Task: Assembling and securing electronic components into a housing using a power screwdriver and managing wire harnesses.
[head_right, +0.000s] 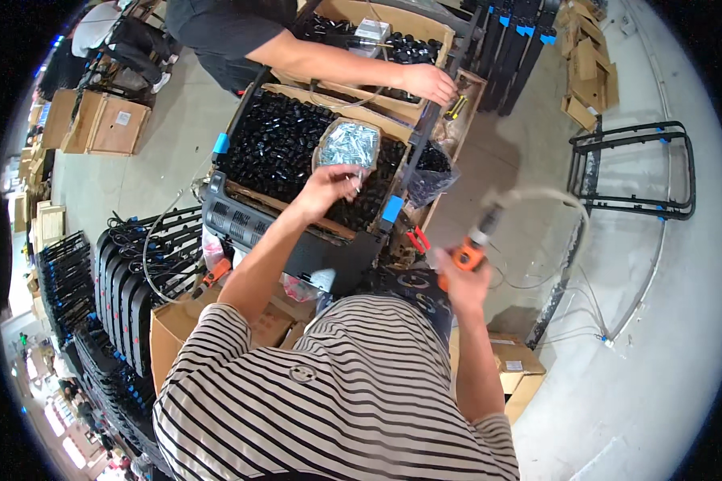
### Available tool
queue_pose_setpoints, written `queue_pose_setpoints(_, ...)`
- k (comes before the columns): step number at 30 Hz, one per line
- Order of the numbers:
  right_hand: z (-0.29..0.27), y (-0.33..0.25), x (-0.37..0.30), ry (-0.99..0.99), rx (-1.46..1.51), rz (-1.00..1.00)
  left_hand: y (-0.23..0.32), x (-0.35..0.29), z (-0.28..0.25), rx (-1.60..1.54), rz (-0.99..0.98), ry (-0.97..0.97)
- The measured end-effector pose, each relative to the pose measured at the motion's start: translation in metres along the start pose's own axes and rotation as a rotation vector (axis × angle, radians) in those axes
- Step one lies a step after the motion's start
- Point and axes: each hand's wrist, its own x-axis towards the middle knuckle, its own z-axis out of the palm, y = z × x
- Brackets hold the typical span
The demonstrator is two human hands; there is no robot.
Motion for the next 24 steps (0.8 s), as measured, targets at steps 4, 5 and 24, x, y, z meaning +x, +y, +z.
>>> queue_pose_setpoints(4, 0.058, -0.051, -0.008, -0.280, -0.186, -0.024, 0.040, -0.054, 0.053, -0.144, -0.049, -0.129)
queue_pose_setpoints(5, 0.066, -0.050, -0.007, -0.296, -0.190, -0.085, 0.040, -0.061, 0.059, -0.152, -0.038, -0.101)
queue_pose_setpoints(24, 0.113, -0.036, -0.018, -0.481, -0.118, -0.135, 0.037, -0.106, 0.039, -0.170, 0.073, -0.023)
